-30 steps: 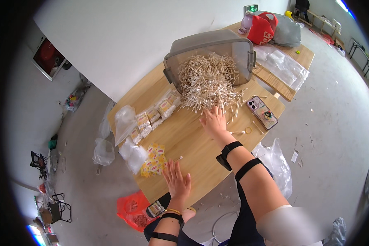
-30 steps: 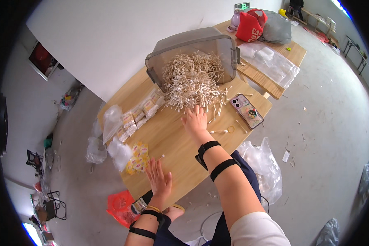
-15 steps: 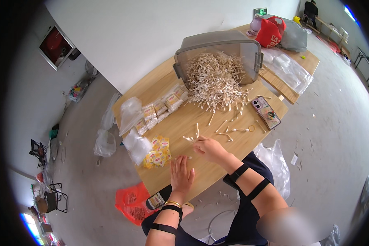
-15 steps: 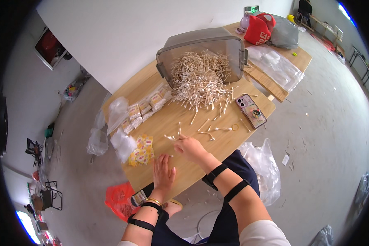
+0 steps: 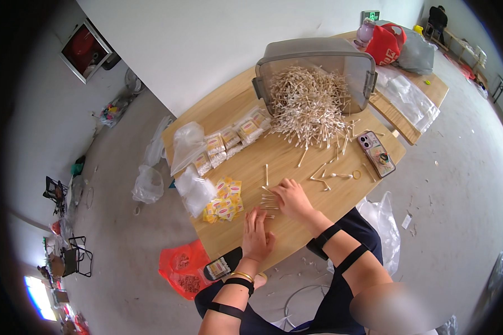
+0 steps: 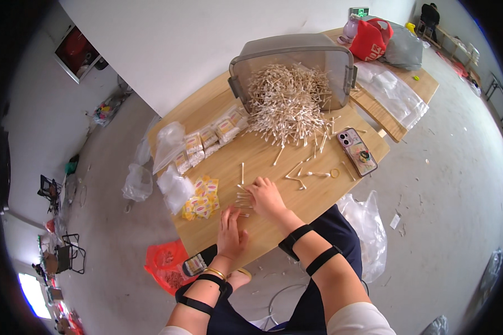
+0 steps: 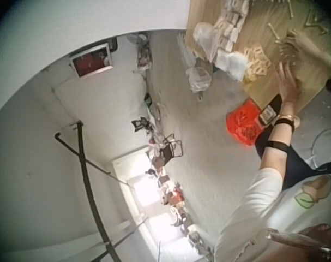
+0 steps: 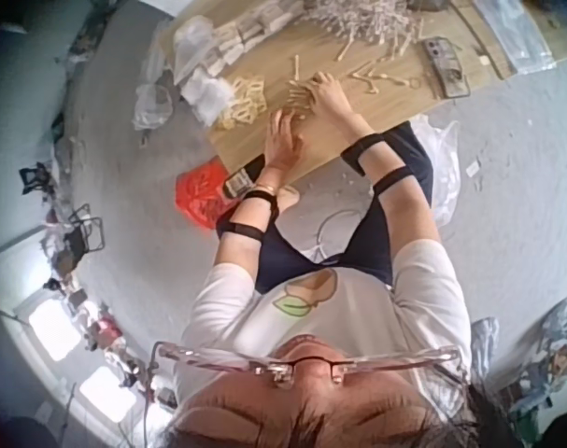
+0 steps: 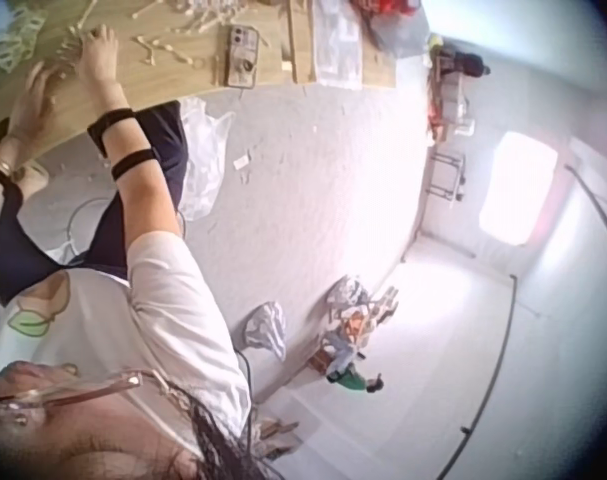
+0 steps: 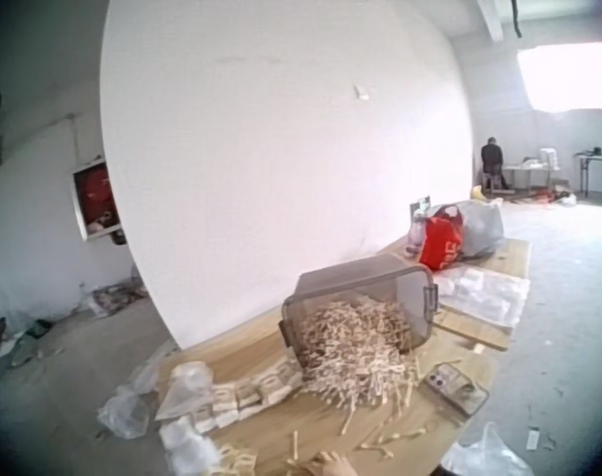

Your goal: Organizing cotton swabs from a bin into small plastic bags.

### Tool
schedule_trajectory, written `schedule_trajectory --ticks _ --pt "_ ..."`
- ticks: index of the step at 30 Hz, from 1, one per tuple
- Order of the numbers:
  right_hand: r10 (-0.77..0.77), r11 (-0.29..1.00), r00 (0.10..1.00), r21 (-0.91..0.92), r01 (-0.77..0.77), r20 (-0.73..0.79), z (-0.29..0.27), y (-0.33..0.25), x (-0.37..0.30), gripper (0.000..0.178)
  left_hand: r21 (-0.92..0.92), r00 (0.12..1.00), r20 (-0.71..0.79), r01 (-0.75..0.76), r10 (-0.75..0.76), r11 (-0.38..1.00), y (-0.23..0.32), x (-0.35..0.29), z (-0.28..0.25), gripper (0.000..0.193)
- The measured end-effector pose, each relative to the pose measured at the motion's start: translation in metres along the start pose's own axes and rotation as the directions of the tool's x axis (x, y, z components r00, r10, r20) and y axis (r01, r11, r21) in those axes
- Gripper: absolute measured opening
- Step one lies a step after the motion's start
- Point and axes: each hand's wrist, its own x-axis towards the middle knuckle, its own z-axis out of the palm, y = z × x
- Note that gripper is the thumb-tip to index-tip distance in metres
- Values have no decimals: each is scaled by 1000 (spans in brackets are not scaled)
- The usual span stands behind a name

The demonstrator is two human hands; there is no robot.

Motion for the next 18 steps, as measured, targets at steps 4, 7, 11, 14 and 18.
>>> schedule_trajectory --ticks 4,7,11,14,18 --pt "-100 992 986 86 89 133 20 -22 -14 31 -28 1000 -16 16 -17 999 -2 -1 -2 75" --pt "30 997 998 66 -27 -53 15 -17 4 31 83 1000 -3 -11 12 996 -5 3 0 76" --pt "128 991 973 55 -120 -192 9 -11 35 28 224 997 71 -17 1 974 -5 5 8 74" --pt "0 994 1000 -105 -2 -18 14 -9 45 24 233 999 33 -27 20 972 -8 2 11 72" --pt "-71 997 990 18 69 125 16 -3 40 21 197 1000 13 -9 6 980 -8 -1 11 73"
